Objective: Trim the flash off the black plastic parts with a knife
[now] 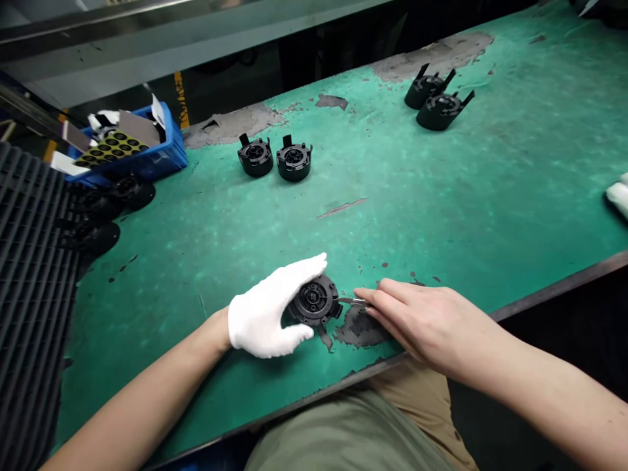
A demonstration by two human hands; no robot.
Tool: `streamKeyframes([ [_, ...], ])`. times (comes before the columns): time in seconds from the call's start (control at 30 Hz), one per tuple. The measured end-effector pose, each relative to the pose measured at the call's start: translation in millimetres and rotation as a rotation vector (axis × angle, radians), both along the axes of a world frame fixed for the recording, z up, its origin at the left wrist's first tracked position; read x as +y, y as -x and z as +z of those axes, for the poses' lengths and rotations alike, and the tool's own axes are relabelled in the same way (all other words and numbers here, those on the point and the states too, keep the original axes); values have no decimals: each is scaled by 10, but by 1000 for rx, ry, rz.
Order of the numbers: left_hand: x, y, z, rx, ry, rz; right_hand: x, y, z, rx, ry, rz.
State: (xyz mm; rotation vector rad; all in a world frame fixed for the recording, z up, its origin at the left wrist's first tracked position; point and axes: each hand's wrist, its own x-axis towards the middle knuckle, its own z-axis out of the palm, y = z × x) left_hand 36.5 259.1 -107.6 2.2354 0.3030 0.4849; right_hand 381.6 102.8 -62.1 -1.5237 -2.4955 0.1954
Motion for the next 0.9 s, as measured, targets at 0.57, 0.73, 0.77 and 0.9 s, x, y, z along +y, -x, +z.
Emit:
streamKeyframes([
  [0.57,-7,-117,-26,-10,78,39,373,-67,258,-134,-39,318],
  [0.73,-5,-120,-10,-32,64,34,339,-74,234,-117,62,240],
  [0.77,-4,-118,-8,-24,62,42,323,-68,199,-120,62,176],
  [0.9,-1,-113,2,12,62,52,242,-51,28,-133,-14,-16],
])
